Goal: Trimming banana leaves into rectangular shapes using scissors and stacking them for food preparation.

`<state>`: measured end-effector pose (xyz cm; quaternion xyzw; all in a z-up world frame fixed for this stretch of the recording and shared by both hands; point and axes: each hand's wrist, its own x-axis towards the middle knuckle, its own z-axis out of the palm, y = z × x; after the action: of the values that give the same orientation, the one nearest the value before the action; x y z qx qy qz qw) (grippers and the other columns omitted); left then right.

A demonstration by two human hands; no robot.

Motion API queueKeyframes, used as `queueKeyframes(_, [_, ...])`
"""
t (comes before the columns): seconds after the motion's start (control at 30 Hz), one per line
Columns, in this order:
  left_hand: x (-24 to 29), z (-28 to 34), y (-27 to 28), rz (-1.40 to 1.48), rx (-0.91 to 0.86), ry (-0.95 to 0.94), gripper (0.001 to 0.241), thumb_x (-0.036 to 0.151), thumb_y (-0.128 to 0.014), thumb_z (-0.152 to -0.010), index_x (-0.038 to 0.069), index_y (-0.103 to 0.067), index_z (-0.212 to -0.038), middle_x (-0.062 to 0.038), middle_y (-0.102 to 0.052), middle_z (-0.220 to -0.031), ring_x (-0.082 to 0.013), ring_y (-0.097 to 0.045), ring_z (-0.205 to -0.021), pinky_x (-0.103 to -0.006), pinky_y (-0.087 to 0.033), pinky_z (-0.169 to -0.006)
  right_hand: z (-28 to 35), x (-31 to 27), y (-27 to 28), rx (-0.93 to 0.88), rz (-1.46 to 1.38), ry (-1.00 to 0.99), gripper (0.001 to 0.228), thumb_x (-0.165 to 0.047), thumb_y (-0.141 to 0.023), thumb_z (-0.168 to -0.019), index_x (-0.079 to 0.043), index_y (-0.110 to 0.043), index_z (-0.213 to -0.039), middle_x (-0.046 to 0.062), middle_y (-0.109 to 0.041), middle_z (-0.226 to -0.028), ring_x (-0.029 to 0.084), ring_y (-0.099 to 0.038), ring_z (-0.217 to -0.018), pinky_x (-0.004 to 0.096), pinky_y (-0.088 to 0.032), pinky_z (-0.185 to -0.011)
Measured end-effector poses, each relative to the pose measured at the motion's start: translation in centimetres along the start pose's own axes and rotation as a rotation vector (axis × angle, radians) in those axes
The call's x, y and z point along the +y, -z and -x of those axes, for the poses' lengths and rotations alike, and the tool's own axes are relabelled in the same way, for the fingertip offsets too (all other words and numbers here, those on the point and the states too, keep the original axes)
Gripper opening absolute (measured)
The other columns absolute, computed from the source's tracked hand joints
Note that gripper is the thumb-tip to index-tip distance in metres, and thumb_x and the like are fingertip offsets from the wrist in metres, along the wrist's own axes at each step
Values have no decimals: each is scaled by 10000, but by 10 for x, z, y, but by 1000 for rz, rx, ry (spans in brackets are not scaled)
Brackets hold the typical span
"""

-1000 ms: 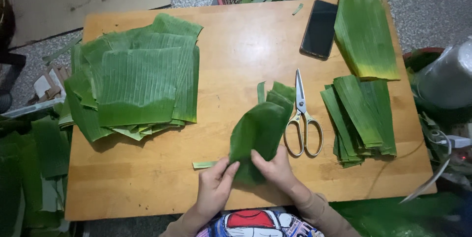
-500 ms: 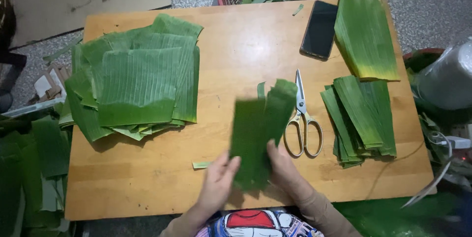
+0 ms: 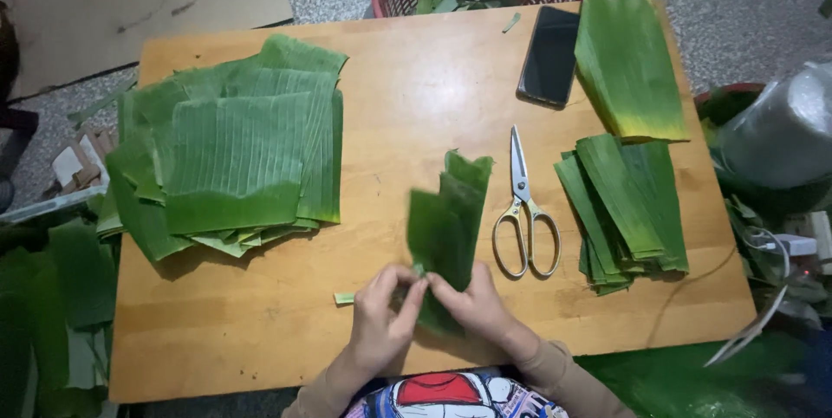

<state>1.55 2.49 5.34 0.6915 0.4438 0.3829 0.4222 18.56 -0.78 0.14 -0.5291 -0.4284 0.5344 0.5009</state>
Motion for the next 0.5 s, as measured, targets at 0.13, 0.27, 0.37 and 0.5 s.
queueKeyframes(0.13, [-24, 29, 39, 331, 74, -85, 207, -36, -637, -888, -1, -589, -1086, -91, -652, -927, -135, -635, -697, -242, -558, -586, -2, -1, 8, 218, 155, 89, 202, -90, -669, -863, 19, -709, -1029, 78, -746, -843, 150, -672, -687, 279, -564, -598])
queueKeyframes(0.27, [18, 10, 84, 271, 626, 13, 31, -12, -475, -1022, 16, -481, -1010, -123, -589, -849, -177, -645, -766, -468, -655, -1080, -4, -15, 31, 451, 136, 286, 162, -35, -645, -936, -24, -640, -1097, 58, -703, -958, 142, -665, -811, 275, -572, -781])
queueKeyframes(0.37, [3, -1, 78, 517, 377, 375, 65, 52, -625, -959, 34, -604, -1019, -119, -642, -801, -242, -654, -477, -287, -498, -319, -5, -22, 41, 627, 118, 431, 175, 7, -628, -990, -56, -588, -1148, 44, -671, -1045, 135, -660, -904, 271, -578, -919])
queueKeyframes(0.5, [-37, -3, 25, -46, 169, 320, 389, 39, -696, -859, 63, -618, -1239, -80, -671, -1190, -189, -691, -1023, -310, -606, -930, -11, -3, 37, 459, 214, 64, 346, -104, -688, -891, -51, -635, -1229, 57, -736, -1089, 159, -726, -828, 276, -584, -733])
